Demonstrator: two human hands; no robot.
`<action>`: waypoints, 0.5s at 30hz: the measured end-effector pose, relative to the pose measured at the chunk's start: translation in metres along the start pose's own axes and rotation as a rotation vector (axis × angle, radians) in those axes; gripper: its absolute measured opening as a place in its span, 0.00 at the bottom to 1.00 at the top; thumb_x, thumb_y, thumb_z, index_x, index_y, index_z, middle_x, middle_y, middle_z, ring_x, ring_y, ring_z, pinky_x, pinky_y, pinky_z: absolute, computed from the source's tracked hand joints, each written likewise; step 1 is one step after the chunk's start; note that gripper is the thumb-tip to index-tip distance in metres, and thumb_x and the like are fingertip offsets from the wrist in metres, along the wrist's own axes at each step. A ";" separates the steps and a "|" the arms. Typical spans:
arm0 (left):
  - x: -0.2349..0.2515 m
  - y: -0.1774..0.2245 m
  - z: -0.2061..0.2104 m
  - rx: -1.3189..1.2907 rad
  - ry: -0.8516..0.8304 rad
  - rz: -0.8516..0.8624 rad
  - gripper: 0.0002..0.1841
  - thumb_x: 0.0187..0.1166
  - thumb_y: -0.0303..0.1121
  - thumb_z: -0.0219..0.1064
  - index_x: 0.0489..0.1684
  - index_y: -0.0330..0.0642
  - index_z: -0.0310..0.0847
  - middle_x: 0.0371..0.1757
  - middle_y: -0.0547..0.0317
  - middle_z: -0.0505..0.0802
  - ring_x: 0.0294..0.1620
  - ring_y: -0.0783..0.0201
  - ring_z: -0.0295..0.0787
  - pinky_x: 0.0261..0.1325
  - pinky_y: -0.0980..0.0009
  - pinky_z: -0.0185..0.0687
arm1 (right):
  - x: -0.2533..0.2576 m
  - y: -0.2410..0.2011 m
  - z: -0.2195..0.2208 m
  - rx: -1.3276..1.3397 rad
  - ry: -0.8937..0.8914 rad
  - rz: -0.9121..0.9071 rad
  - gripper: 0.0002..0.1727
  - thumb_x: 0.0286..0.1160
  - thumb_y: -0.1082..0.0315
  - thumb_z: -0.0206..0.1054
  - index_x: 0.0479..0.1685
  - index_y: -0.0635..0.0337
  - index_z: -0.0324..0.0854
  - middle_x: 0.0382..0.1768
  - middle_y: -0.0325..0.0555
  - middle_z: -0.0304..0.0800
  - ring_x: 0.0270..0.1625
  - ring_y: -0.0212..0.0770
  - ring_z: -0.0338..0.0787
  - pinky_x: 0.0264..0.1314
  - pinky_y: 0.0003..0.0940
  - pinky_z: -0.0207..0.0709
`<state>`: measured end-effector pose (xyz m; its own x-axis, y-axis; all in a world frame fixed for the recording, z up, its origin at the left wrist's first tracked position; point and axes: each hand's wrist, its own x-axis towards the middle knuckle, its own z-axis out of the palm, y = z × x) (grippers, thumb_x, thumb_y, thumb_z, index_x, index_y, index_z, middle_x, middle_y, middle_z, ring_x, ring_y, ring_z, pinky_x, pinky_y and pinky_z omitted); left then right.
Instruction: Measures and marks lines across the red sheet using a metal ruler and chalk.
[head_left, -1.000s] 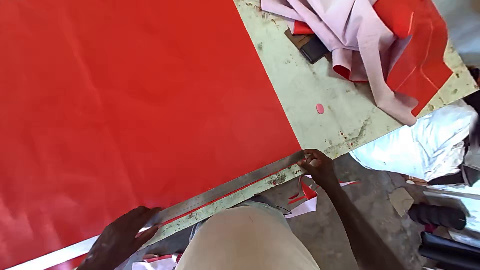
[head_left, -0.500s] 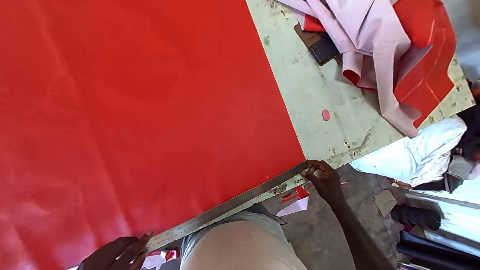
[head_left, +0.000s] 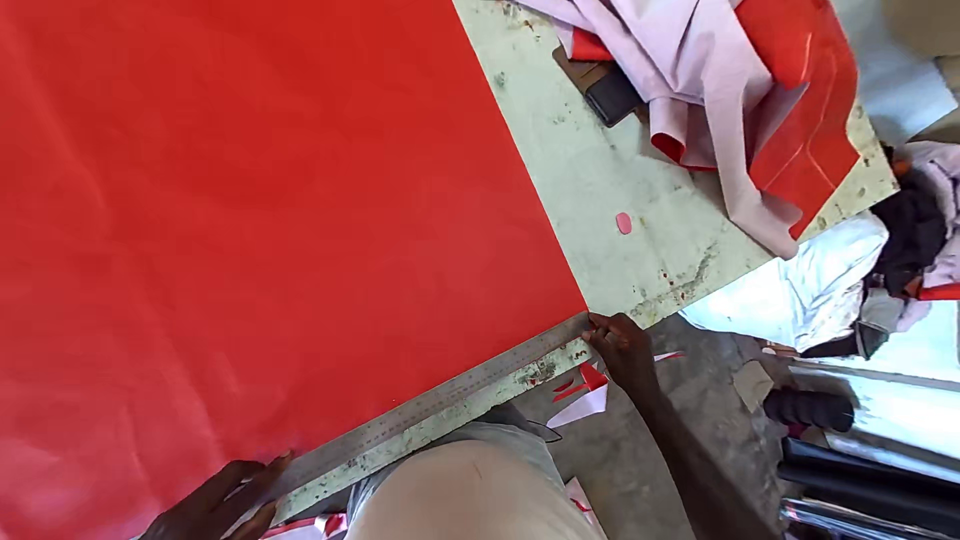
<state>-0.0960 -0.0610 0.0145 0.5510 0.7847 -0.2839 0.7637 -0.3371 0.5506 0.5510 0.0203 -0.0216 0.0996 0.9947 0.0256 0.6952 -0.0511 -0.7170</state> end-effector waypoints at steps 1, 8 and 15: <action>0.000 0.002 -0.001 -0.016 -0.011 -0.002 0.27 0.83 0.46 0.67 0.83 0.53 0.76 0.61 0.43 0.89 0.54 0.51 0.90 0.53 0.56 0.89 | 0.000 0.001 -0.001 0.007 -0.005 -0.007 0.19 0.73 0.62 0.76 0.61 0.57 0.90 0.40 0.43 0.89 0.41 0.35 0.88 0.47 0.38 0.86; 0.001 0.010 0.010 -0.080 0.026 0.025 0.27 0.82 0.47 0.64 0.83 0.60 0.76 0.60 0.50 0.89 0.52 0.58 0.90 0.51 0.62 0.88 | -0.001 -0.003 -0.003 -0.006 -0.039 -0.024 0.19 0.76 0.63 0.74 0.64 0.58 0.87 0.40 0.43 0.88 0.40 0.36 0.87 0.47 0.37 0.85; 0.005 0.012 0.017 -0.126 0.004 0.011 0.26 0.83 0.48 0.64 0.82 0.61 0.77 0.62 0.51 0.89 0.54 0.59 0.90 0.52 0.61 0.89 | -0.001 -0.002 -0.008 -0.021 -0.070 0.025 0.20 0.75 0.62 0.73 0.65 0.57 0.87 0.39 0.40 0.87 0.40 0.35 0.85 0.47 0.36 0.83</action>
<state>-0.0787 -0.0698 0.0061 0.5577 0.7836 -0.2738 0.7088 -0.2780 0.6483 0.5553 0.0187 -0.0145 0.0673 0.9969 -0.0419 0.7078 -0.0773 -0.7022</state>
